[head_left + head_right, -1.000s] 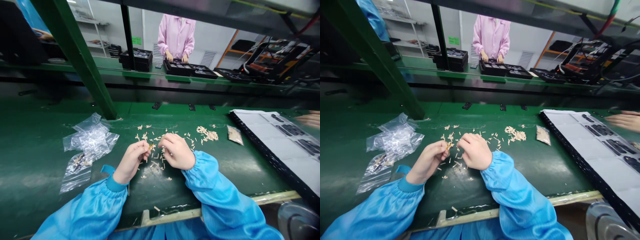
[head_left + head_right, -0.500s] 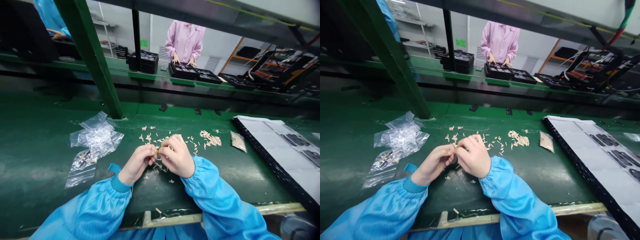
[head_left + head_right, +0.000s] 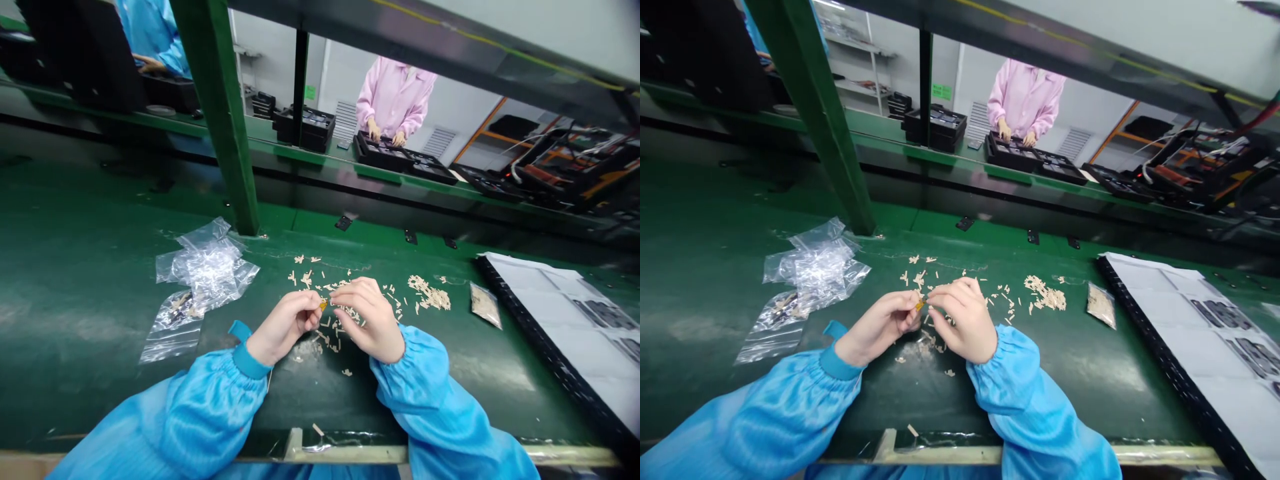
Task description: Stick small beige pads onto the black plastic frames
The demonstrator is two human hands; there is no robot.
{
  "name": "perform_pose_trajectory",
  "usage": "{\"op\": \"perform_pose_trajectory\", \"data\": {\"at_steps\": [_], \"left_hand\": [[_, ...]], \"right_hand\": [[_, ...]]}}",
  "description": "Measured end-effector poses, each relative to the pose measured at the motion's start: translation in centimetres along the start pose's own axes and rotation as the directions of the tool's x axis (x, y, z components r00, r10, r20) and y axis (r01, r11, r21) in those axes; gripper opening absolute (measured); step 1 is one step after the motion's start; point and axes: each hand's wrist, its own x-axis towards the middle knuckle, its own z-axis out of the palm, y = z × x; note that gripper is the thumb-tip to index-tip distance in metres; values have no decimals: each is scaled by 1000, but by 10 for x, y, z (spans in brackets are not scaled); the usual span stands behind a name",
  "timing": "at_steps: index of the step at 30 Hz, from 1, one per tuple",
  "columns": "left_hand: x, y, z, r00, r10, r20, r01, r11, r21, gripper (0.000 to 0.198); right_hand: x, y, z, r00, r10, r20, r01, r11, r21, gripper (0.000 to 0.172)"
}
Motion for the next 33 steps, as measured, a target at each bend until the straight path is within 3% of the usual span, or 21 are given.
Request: {"op": "perform_pose_trajectory", "data": {"at_steps": [3,6,11,14,18,23,26,28,30,33], "left_hand": [[-1,-1,1,1000,-17,7,17,1000,-13,14],[0,-2,1,1000,-20,6,20,1000,-18,16],[0,0,1,1000,-18,1,18,999,-27,16],[-2,-1,2,1000,-31,0,31,999,-26,15],[-3,-3,5,998,-68,11,68,997,-28,16],[-3,-3,5,995,-95,10,95,995,-21,15],[-3,-2,4,996,-85,-28,85,996,2,18],[-4,-1,2,997,-64,-52,65,998,26,20],[-5,1,1,998,-30,-58,33,998,58,20],[-5,5,-1,998,17,-55,-10,993,115,18]], "right_hand": [[0,-4,2,998,-35,-43,32,996,-79,17],[0,-8,0,997,-37,-64,30,995,-100,12],[-2,-5,-2,999,-6,-37,4,999,-43,6],[-3,-5,1,1000,-23,-8,22,993,-113,15],[-2,-11,6,998,-63,-11,59,972,-227,10],[1,-14,4,996,-94,2,92,974,-206,10],[17,18,0,980,140,143,-110,974,-200,6],[36,62,-4,878,418,232,-344,890,-300,7],[59,115,-8,809,541,230,-437,815,-381,12],[88,184,-8,663,709,239,-544,676,-497,23]]}}
